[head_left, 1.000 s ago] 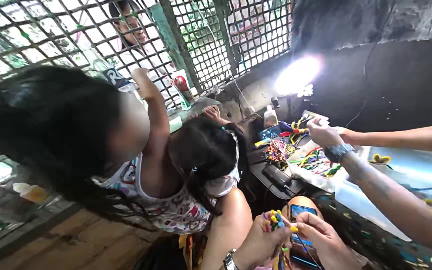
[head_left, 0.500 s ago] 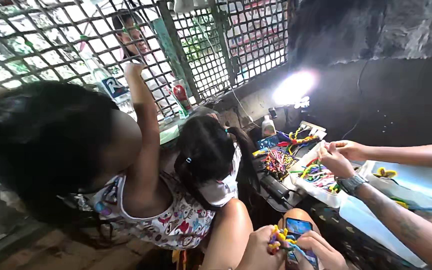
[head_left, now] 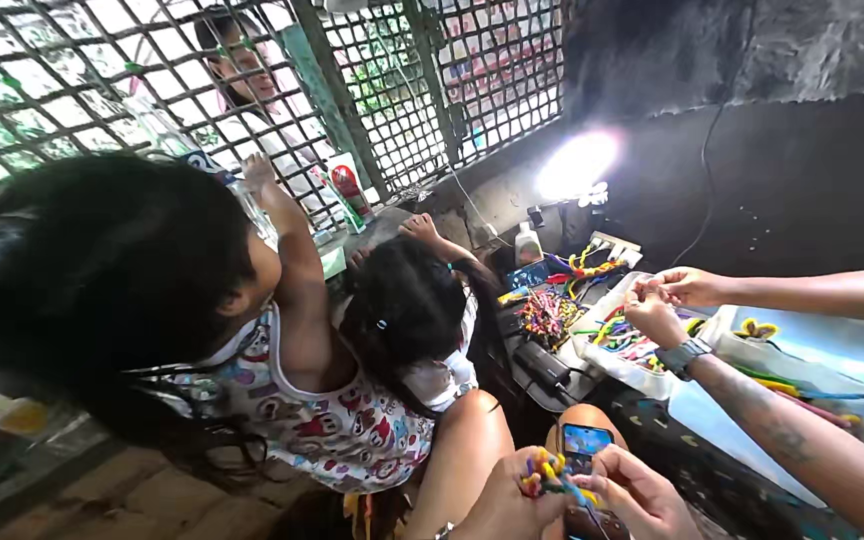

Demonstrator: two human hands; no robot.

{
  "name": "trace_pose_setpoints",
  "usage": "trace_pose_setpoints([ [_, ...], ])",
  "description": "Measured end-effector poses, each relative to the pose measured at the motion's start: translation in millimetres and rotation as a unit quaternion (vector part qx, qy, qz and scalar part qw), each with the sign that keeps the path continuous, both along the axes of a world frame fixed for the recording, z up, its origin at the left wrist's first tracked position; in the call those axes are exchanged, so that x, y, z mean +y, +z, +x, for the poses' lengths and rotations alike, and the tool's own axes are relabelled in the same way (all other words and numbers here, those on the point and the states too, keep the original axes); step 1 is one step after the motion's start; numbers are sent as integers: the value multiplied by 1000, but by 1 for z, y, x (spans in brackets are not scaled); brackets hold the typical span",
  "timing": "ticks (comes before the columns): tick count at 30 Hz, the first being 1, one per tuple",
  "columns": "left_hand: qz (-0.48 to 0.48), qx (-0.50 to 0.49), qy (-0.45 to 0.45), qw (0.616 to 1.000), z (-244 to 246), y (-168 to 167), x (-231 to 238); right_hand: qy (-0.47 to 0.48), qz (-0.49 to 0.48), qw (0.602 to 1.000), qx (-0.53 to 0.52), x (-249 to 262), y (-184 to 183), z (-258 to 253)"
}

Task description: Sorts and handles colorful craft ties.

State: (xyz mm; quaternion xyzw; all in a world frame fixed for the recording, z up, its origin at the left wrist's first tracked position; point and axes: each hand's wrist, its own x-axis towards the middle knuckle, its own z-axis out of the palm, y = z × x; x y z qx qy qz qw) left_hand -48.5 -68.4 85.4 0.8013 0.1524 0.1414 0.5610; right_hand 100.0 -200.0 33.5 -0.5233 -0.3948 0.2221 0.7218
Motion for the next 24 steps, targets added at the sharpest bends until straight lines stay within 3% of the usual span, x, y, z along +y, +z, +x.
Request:
trace_pose_setpoints([
  [4, 88, -2, 33, 996, 2, -4, 1, -71, 38, 974, -212, 1, 2, -6],
  [8, 118, 29, 79, 989, -2, 5, -10, -92, 54, 962, -252, 3, 4, -13],
  [11, -37, 58, 92, 993, -4, 6, -7, -77, 48, 971, -220, 1, 5, -12],
  [14, -229, 17, 74, 970, -7, 5, -1, -51, 36, 982, -176, 0, 1, -9],
  [16, -278, 1, 53, 959, -10, 7, 1, -34, 13, 993, -112, 0, -1, -7],
  [20, -233, -13, -27, 972, -15, 1, 8, -9, -6, 1000, 23, 4, -3, -1],
  [24, -37, -31, -66, 997, -16, 4, 13, -19, 9, 1000, -15, 4, 3, -4],
])
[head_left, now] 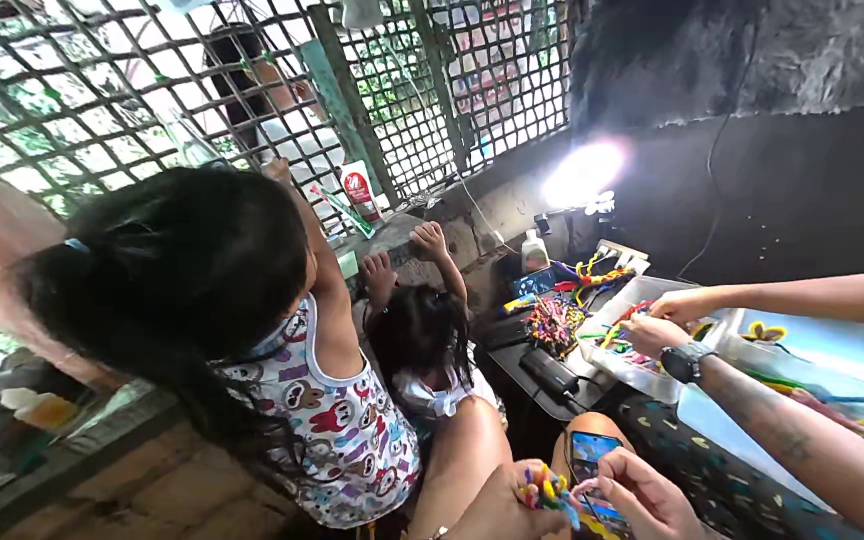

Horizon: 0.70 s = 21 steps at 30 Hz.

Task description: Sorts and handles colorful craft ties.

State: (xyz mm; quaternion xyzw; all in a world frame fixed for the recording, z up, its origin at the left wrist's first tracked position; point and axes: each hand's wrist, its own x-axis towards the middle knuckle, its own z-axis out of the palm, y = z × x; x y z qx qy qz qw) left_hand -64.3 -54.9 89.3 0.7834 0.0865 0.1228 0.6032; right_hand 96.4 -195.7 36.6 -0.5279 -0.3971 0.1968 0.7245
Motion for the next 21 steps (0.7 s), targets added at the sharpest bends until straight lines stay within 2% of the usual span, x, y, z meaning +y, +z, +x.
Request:
trace_pose_setpoints([
  [3, 107, -29, 35, 993, 2, 2, 0, -17, 23, 996, -88, -1, 2, -2],
  [8, 183, 21, 115, 976, 4, 15, -14, -44, 49, 977, -202, -4, 11, -13],
  [11, 209, 22, 125, 970, 8, 1, -10, -50, 66, 971, -225, -5, 10, -14],
  [13, 166, 33, 117, 978, 8, -4, -7, -57, 64, 974, -210, -5, 11, -12],
  [17, -78, 64, 106, 989, 4, 11, -9, -53, 21, 995, -87, -2, 11, -5],
  [19, -116, 59, 98, 987, 3, 12, -8, -19, 12, 999, -39, 2, 8, -2],
  [21, -109, 53, 95, 988, 3, 10, -6, 23, 17, 998, -53, 3, 6, -4],
])
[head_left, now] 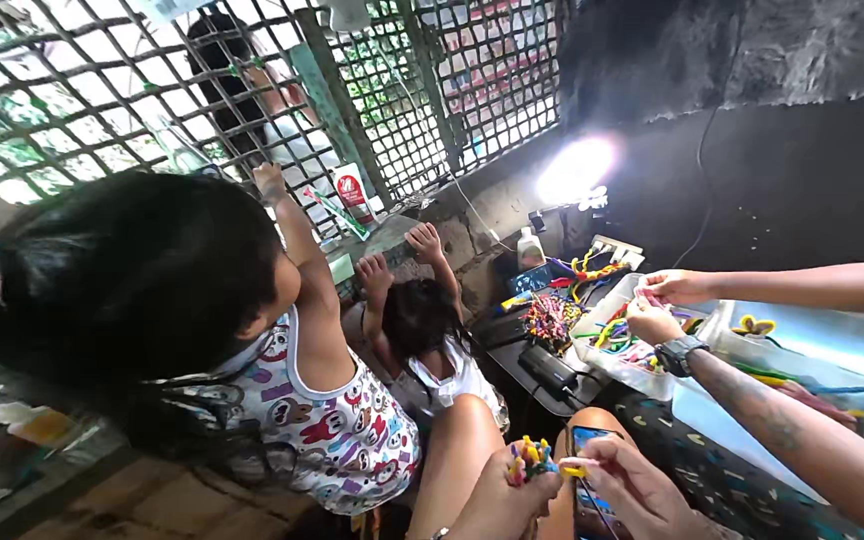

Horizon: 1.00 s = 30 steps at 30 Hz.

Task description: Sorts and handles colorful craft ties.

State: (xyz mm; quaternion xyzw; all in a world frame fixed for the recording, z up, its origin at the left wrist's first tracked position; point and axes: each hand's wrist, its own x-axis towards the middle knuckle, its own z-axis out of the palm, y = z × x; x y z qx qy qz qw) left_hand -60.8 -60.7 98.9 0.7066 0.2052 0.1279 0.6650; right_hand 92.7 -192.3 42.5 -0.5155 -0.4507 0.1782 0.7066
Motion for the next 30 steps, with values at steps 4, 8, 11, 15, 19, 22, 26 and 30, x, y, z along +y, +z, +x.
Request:
trace_pose_setpoints([
  [4, -26, -6, 7, 1000, 3, -1, -1, -15, -28, 998, -49, -2, 5, -9],
  [8, -146, -52, 3, 988, 4, -1, 0, -13, -53, 998, -31, -2, 2, -4],
  [11, -174, -73, -25, 982, 3, -3, 4, 0, -76, 997, 12, 0, -3, 0],
  [15, -104, -35, -77, 991, 2, 0, 7, -4, -65, 997, 40, 5, -4, 1],
  [19, 55, 13, -91, 994, 0, 5, 5, -1, -70, 996, 62, 2, 8, -1],
  [22, 118, -22, -39, 992, 2, 3, 2, 39, -30, 992, 116, 2, 14, -4],
  [26, 79, -58, 73, 993, 8, 10, -10, 124, 39, 967, 217, 7, 7, -15],
  [30, -13, -105, 120, 987, 15, 13, -18, 205, 54, 921, 326, 16, -4, -23],
])
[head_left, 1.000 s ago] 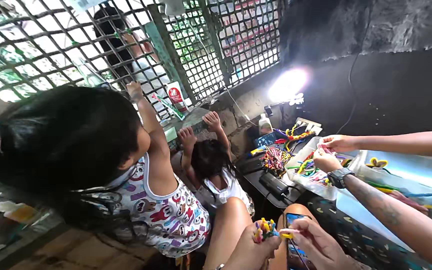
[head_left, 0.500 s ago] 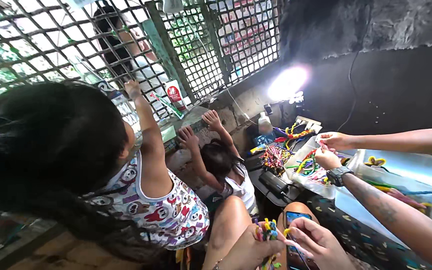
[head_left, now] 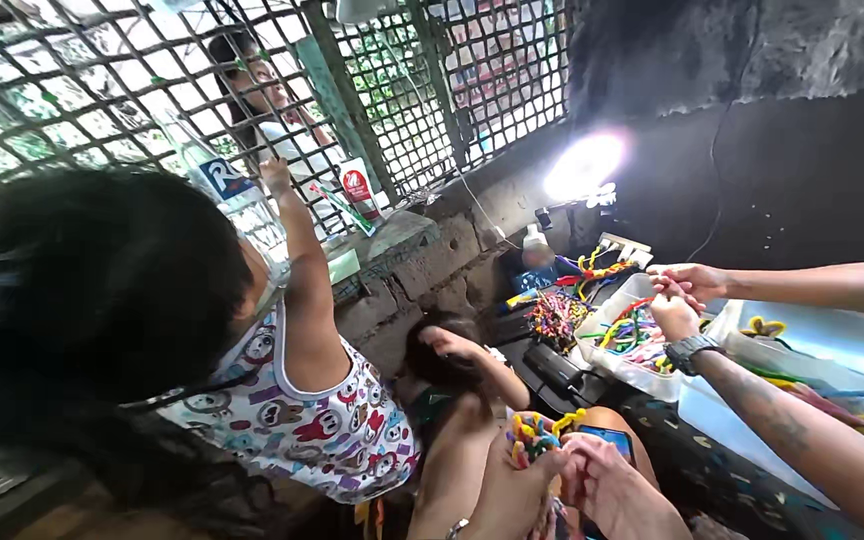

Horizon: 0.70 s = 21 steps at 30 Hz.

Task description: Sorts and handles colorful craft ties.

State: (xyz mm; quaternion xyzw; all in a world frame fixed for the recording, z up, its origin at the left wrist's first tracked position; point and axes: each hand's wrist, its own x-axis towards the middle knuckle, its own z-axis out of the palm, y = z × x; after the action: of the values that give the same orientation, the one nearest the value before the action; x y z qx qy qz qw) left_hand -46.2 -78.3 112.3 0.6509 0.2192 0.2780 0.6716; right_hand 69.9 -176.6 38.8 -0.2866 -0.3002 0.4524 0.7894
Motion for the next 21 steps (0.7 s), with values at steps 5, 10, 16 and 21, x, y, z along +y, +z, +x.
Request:
trace_pose_setpoints([
  [5, -26, -73, 18, 997, 11, -19, -3, -60, -55, 982, -172, -3, 4, -3],
  [10, -16, -96, 35, 995, 13, -17, -10, -98, -93, 958, -251, -6, 10, -3],
  [16, -12, -85, 5, 996, 11, -16, -5, -83, -96, 962, -243, -12, 14, 1],
  [21, 47, -54, -100, 992, -4, -11, 12, 22, -31, 996, -86, -11, 13, 9],
])
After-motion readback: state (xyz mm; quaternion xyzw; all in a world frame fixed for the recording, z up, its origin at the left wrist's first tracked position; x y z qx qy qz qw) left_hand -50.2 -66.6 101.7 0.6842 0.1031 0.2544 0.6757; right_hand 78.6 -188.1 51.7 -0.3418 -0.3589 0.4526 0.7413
